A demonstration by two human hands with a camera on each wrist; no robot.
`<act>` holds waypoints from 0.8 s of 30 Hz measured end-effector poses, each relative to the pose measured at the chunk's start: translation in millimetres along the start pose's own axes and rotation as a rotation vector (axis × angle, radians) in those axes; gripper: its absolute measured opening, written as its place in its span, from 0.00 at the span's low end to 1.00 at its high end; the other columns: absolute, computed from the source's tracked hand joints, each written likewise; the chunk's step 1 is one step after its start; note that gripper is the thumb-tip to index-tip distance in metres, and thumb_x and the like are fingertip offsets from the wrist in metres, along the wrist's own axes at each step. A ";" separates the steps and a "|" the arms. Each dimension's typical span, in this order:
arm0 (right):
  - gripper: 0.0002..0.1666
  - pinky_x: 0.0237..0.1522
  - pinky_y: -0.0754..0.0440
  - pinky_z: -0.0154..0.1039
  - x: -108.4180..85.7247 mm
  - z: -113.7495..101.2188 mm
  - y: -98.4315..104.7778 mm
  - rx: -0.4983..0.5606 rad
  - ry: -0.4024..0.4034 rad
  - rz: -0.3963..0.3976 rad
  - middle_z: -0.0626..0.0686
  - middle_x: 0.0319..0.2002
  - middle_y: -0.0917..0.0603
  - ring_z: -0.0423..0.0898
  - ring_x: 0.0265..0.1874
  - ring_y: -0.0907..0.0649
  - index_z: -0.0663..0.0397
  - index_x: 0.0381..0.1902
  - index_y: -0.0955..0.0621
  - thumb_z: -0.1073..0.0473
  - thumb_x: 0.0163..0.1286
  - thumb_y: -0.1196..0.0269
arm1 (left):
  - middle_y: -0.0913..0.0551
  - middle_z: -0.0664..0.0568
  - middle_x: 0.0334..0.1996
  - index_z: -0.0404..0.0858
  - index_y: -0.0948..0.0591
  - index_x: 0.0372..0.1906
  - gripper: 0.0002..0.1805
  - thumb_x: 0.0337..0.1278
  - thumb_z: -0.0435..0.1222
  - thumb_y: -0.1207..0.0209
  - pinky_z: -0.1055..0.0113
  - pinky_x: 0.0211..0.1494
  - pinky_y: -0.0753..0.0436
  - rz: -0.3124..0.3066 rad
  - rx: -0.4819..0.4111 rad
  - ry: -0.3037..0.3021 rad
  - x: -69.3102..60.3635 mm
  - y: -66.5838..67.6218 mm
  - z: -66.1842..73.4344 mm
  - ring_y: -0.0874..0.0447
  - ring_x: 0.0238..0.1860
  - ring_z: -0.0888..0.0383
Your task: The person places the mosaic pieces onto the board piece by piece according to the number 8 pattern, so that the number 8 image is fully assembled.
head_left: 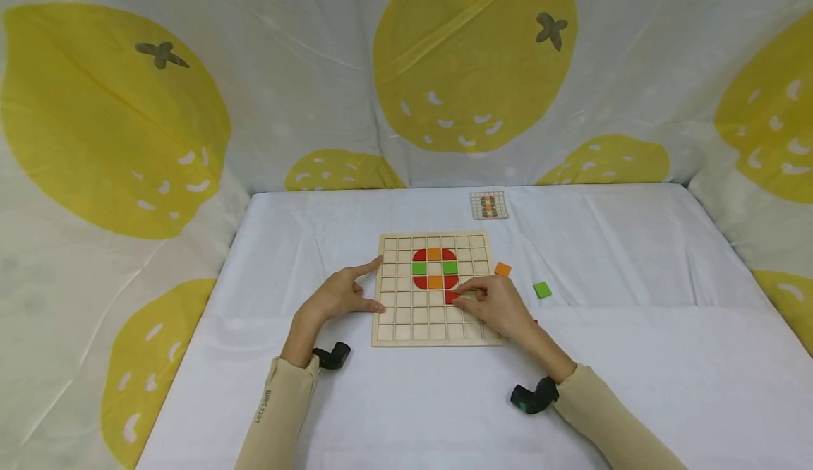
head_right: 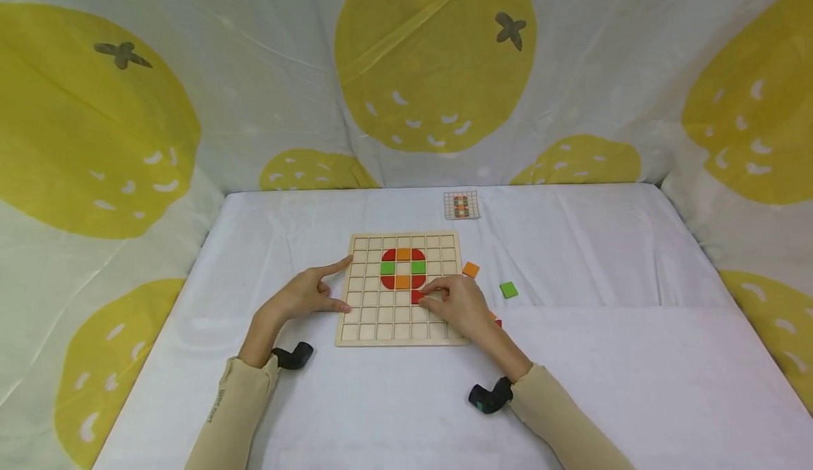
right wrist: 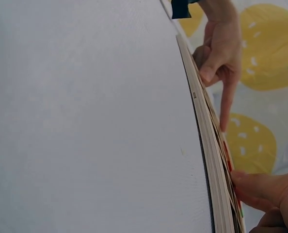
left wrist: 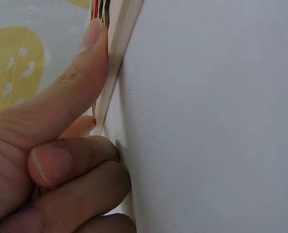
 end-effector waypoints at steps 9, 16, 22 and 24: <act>0.08 0.27 0.37 0.32 6.2 7.7 21.0 -0.012 -0.006 -0.012 0.43 0.14 0.40 0.38 0.18 0.39 0.50 0.40 0.08 0.55 0.64 0.25 | 0.38 0.58 0.16 0.56 0.41 0.82 0.58 0.46 0.46 0.20 0.69 0.28 0.37 0.002 0.000 -0.006 0.5 1.4 -2.1 0.40 0.20 0.61; 0.12 0.22 0.42 0.32 6.9 21.2 51.3 -0.032 -0.072 0.019 0.45 0.16 0.39 0.41 0.18 0.37 0.52 0.45 0.09 0.55 0.66 0.26 | 0.37 0.57 0.16 0.57 0.41 0.82 0.59 0.46 0.47 0.20 0.68 0.28 0.37 -0.005 0.000 0.009 1.3 0.2 -1.4 0.41 0.19 0.61; 0.14 0.22 0.44 0.34 4.7 33.9 69.2 -0.088 -0.174 0.051 0.46 0.16 0.39 0.44 0.19 0.37 0.52 0.48 0.09 0.55 0.66 0.26 | 0.39 0.57 0.16 0.57 0.41 0.82 0.59 0.46 0.47 0.20 0.69 0.27 0.38 -0.004 0.000 0.000 1.9 0.1 -0.8 0.43 0.19 0.61; 0.16 0.22 0.44 0.34 4.7 39.0 72.9 -0.097 -0.189 0.052 0.46 0.16 0.39 0.44 0.19 0.37 0.53 0.50 0.10 0.55 0.66 0.26 | 0.39 0.57 0.16 0.57 0.41 0.82 0.59 0.45 0.47 0.20 0.69 0.27 0.38 -0.004 -0.002 0.004 1.7 0.2 -0.7 0.42 0.19 0.61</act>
Point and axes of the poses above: each hand's wrist, its own x-axis towards the middle knuckle, its own y-axis out of the back of the hand, z = x × y, the point moved 1 cm from there along x, towards the middle knuckle
